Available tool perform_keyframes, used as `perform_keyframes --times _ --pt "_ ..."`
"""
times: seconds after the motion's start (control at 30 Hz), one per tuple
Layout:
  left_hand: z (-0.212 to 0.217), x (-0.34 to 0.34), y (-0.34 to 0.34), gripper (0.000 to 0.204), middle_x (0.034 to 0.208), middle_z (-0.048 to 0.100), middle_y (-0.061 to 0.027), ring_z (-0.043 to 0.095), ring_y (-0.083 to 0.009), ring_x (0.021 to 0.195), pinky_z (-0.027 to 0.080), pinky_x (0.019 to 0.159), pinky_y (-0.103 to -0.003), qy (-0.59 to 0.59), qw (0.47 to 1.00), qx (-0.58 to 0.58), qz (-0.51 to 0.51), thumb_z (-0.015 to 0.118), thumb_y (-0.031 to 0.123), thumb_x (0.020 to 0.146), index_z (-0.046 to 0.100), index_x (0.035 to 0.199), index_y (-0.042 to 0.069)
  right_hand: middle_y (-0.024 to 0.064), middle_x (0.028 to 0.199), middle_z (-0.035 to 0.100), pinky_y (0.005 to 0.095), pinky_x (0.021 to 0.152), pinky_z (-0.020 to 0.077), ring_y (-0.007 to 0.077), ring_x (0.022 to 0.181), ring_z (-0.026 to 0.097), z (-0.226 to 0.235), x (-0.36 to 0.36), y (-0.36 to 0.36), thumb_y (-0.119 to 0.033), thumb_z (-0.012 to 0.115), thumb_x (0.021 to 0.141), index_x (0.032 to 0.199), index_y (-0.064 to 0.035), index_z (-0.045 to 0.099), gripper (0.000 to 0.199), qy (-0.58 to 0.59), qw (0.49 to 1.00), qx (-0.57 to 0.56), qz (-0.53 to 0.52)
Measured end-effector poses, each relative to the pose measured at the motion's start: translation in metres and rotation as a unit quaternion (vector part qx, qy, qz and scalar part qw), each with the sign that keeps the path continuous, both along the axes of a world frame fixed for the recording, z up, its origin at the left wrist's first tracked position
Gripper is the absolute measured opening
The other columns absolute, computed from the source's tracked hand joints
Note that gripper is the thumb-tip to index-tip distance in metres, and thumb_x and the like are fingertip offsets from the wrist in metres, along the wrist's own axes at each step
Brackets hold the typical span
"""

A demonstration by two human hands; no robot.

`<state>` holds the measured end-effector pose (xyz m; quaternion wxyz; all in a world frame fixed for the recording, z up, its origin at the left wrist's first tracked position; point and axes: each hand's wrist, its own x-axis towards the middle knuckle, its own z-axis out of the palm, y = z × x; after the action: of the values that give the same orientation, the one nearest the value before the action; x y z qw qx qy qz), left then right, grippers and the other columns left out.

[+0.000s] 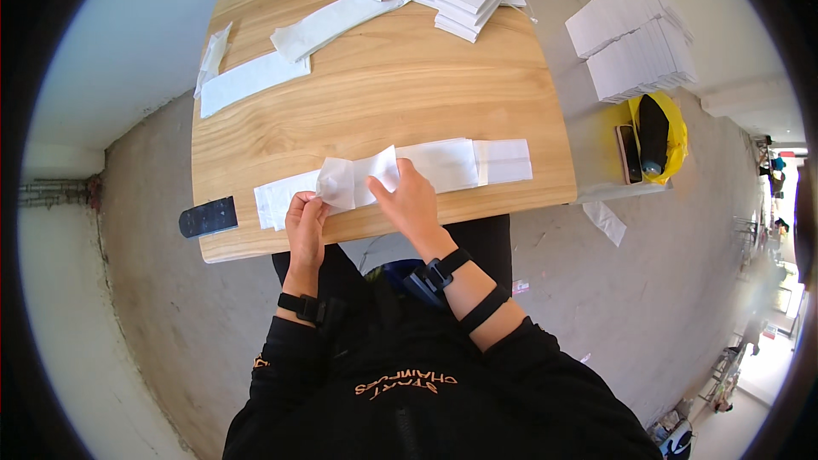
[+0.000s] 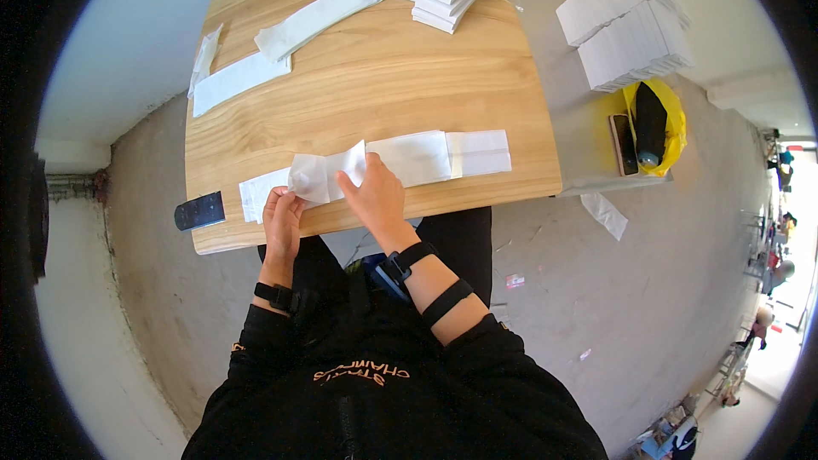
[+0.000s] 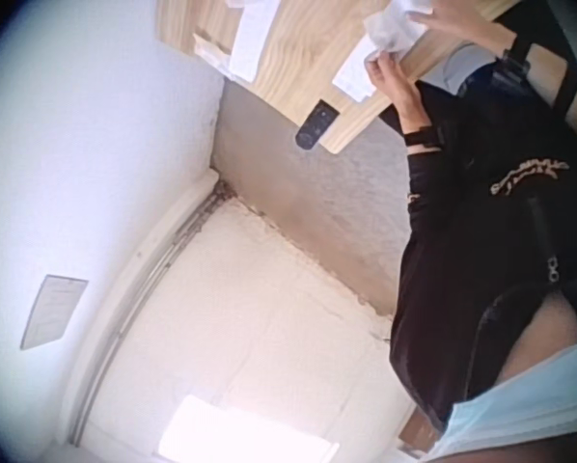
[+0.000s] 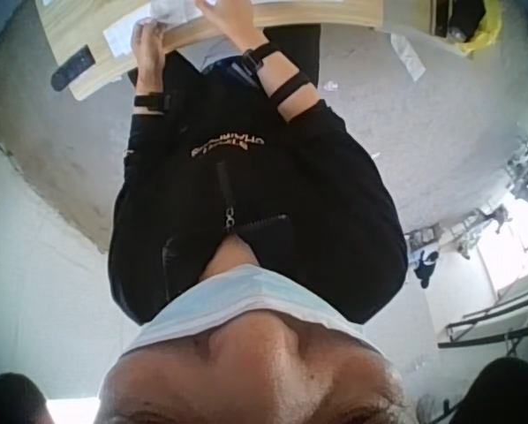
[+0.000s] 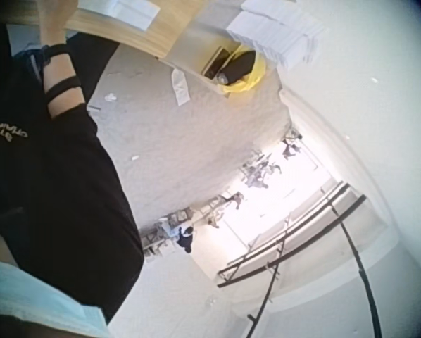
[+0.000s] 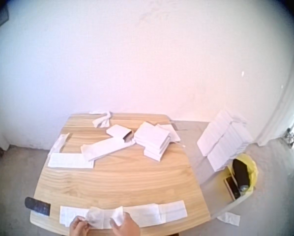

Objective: Folding rectangular white paper or foam sheets into smaller rectangles and stacking them.

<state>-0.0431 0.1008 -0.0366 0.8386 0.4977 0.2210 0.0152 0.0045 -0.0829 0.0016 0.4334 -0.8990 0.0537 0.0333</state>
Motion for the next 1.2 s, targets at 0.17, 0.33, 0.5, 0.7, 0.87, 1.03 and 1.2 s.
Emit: perform_keyframes --times 0.17,0.33,0.5,0.7,0.87,1.03,1.2 --pt "0.007 0.001 0.009 0.007 0.099 0.063 -0.0039 0.06 -0.0155 0.092 0.046 0.088 -0.031 -0.014 0.998 -0.051 0.022 0.052 0.005 0.09 0.054 0.094 0.011 0.0167 0.084 0.063 0.0424 0.067 0.0488 0.034 0.075 0.063 -0.006 0.005 -0.006 -0.027 0.066 0.082 0.092 -0.0036 0.063 0.025 -0.052 0.994 0.092 0.012" --pt "0.039 0.01 0.029 0.012 0.111 0.063 -0.0086 0.06 -0.0211 0.105 0.045 0.095 -0.035 -0.048 0.995 -0.065 0.064 0.049 0.011 0.091 0.056 0.101 0.008 0.0144 0.082 0.06 0.0375 0.068 0.0477 0.0287 0.074 0.06 0.018 0.013 -0.034 -0.027 0.067 0.081 0.088 -0.0042 0.067 0.024 -0.055 0.991 0.124 -0.006" --pt "0.028 0.008 0.06 0.029 0.117 0.06 -0.0077 0.056 -0.0204 0.109 0.045 0.095 -0.034 -0.034 0.987 -0.108 0.111 0.049 0.02 0.092 0.053 0.116 0.003 0.0135 0.081 0.061 0.0359 0.068 0.0473 0.0267 0.074 0.06 -0.003 0.013 -0.088 -0.026 0.067 0.082 0.088 -0.0042 0.069 0.022 -0.053 0.994 0.08 -0.055" --pt "0.012 0.008 0.073 0.029 0.11 0.06 -0.0054 0.056 -0.0185 0.104 0.046 0.094 -0.034 0.011 0.973 -0.114 0.2 0.049 0.019 0.091 0.053 0.116 0.003 0.0131 0.085 0.066 0.0343 0.069 0.0491 0.0246 0.076 0.064 -0.032 0.009 -0.12 -0.024 0.067 0.082 0.093 -0.0023 0.068 0.025 -0.019 0.992 0.069 -0.106" --pt "-0.004 0.005 0.094 0.031 0.117 0.055 -0.0092 0.054 -0.02 0.105 0.043 0.096 -0.033 0.08 0.951 -0.057 0.295 0.052 0.012 0.088 0.052 0.118 0.002 0.0098 0.082 0.069 0.0338 0.068 0.0499 0.0225 0.074 0.065 -0.025 0.006 -0.125 -0.025 0.067 0.081 0.095 -0.0043 0.067 0.025 0.021 0.99 0.059 -0.13" --pt "0.021 -0.004 0.049 0.044 0.127 0.047 -0.0162 0.045 -0.0284 0.118 0.034 0.104 -0.04 0.061 0.867 0.43 0.246 0.059 0.013 0.087 0.045 0.127 0.0 0.0095 0.079 0.069 0.0336 0.067 0.05 0.0221 0.072 0.065 -0.016 0.005 -0.125 -0.025 0.068 0.08 0.096 -0.0052 0.066 0.025 0.02 0.989 0.032 -0.144" --pt "0.06 -0.003 -0.047 0.072 0.152 0.025 -0.0201 0.019 -0.0358 0.142 0.02 0.113 -0.049 -0.131 0.67 0.688 -0.245 0.065 0.021 0.084 0.03 0.143 0.0 0.0098 0.079 0.069 0.0335 0.066 0.0498 0.0214 0.071 0.065 -0.025 0.003 -0.13 -0.024 0.068 0.08 0.097 -0.0066 0.065 0.025 0.002 0.988 0.055 -0.141"
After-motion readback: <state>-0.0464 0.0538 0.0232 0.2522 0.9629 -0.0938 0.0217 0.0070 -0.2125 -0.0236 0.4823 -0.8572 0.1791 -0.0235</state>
